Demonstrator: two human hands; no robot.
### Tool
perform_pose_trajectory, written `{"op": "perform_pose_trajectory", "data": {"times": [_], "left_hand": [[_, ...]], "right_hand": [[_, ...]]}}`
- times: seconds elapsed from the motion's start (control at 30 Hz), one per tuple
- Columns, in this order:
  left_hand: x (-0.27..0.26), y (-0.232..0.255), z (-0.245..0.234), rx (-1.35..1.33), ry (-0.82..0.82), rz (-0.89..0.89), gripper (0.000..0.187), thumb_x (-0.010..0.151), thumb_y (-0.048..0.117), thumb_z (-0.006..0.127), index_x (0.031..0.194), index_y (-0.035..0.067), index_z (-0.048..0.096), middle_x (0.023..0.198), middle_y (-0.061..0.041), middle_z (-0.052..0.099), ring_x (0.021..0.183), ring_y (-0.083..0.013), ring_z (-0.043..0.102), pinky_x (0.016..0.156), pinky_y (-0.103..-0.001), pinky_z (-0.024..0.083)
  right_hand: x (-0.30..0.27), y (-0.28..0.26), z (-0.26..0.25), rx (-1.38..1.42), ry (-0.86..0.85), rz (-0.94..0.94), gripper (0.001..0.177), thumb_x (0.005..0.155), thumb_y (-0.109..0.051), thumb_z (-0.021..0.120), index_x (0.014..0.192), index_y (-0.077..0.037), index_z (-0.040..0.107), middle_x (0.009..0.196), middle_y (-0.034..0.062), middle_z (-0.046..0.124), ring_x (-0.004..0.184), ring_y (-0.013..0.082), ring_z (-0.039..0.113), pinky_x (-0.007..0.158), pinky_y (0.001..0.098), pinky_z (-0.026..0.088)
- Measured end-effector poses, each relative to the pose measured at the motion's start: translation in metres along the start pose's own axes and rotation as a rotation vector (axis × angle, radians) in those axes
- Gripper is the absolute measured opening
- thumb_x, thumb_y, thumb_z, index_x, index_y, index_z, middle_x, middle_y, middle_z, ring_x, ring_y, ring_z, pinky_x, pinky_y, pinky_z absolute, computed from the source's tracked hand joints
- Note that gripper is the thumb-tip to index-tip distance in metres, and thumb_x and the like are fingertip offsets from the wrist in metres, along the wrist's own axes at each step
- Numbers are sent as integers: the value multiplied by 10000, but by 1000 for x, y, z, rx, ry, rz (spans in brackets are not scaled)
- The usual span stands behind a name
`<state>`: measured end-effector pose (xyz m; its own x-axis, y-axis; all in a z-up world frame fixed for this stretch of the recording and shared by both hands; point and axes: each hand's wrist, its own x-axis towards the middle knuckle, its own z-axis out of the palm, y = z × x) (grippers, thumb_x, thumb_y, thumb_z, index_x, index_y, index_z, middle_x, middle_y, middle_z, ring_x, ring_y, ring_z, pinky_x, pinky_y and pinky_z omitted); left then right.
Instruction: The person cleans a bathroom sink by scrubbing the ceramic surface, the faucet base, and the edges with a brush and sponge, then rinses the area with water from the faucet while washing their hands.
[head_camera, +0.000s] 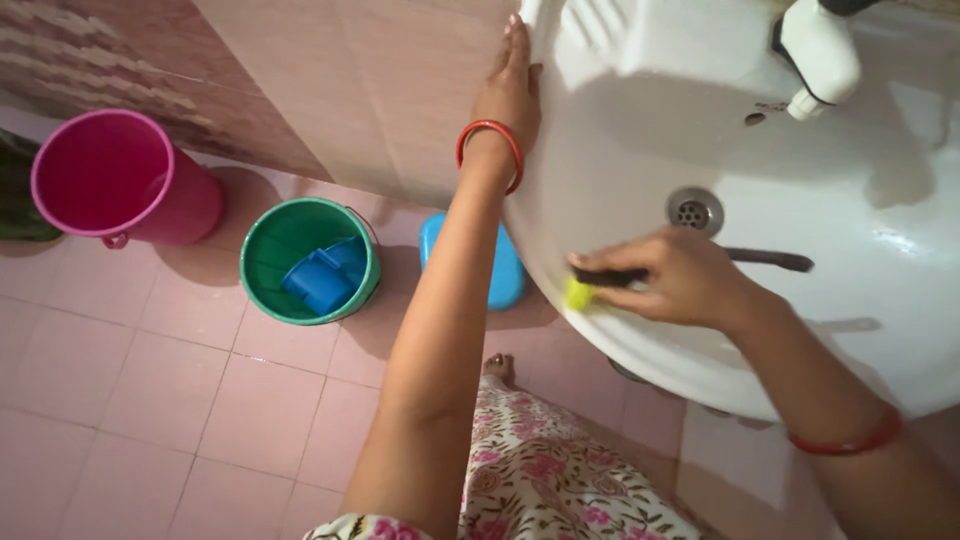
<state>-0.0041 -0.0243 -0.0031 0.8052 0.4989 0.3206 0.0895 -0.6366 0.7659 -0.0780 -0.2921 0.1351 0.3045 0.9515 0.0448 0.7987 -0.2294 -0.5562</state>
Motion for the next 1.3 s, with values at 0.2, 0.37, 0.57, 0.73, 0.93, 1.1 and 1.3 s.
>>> {"op": "perform_pose_trajectory", "data": {"times": [0.2, 0.37, 0.57, 0.73, 0.93, 1.1, 1.3], "left_hand": [[1, -1, -5, -63, -9, 41, 618, 1054, 122, 509, 1604, 53, 236, 1572, -213, 428, 1386, -403, 490, 1126, -423, 449], [0, -2, -5, -61, 24, 61, 587, 1065, 142, 508, 1594, 58, 269, 1581, -206, 437, 1413, -387, 486, 1153, -411, 441], [7, -8, -5, -57, -15, 25, 603, 1049, 156, 523, 1589, 69, 269, 1568, -196, 442, 1397, -380, 477, 1138, -408, 425], [11, -19, -1, -115, -22, 46, 570, 1048, 166, 540, 1570, 79, 328, 1563, -190, 466, 1380, -365, 519, 1131, -398, 450], [15, -31, 7, -88, 18, 79, 559, 1055, 190, 546, 1572, 114, 346, 1498, -189, 554, 1362, -382, 544, 1120, -417, 466], [10, -10, -13, 8, -33, -11, 499, 1054, 215, 526, 1532, 152, 394, 1396, -201, 603, 1244, -439, 562, 1037, -478, 478], [0, 19, -31, 59, -61, -56, 287, 1061, 219, 482, 1320, 109, 543, 1264, -179, 685, 1155, -439, 603, 949, -497, 508]], "right_hand": [[45, -9, 20, -56, 228, 141, 325, 840, -236, 795, 1159, -174, 782, 1134, 43, 771, 899, 219, 768, 773, 321, 612], [-2, 0, -3, 48, -56, 37, 388, 777, -255, 799, 1156, -177, 771, 1098, 38, 775, 877, 184, 794, 717, 308, 619], [39, -11, 10, -137, 124, 149, 370, 833, -272, 797, 1194, -195, 796, 1104, 50, 762, 891, 248, 749, 773, 352, 596], [24, -4, 0, 2, 21, 55, 382, 825, -281, 784, 1197, -197, 765, 1158, 37, 759, 947, 224, 761, 842, 340, 596], [-20, 1, -1, -30, -73, 73, 391, 786, -274, 816, 1171, -210, 781, 1126, 51, 770, 934, 216, 769, 823, 341, 594], [-7, -2, 17, -25, 97, 124, 397, 825, -272, 795, 1217, -210, 771, 1138, 51, 764, 918, 212, 765, 787, 326, 603], [-66, 14, -7, -61, -46, 17, 368, 789, -310, 809, 1143, -211, 792, 1105, 17, 785, 879, 181, 781, 773, 329, 606]]}}
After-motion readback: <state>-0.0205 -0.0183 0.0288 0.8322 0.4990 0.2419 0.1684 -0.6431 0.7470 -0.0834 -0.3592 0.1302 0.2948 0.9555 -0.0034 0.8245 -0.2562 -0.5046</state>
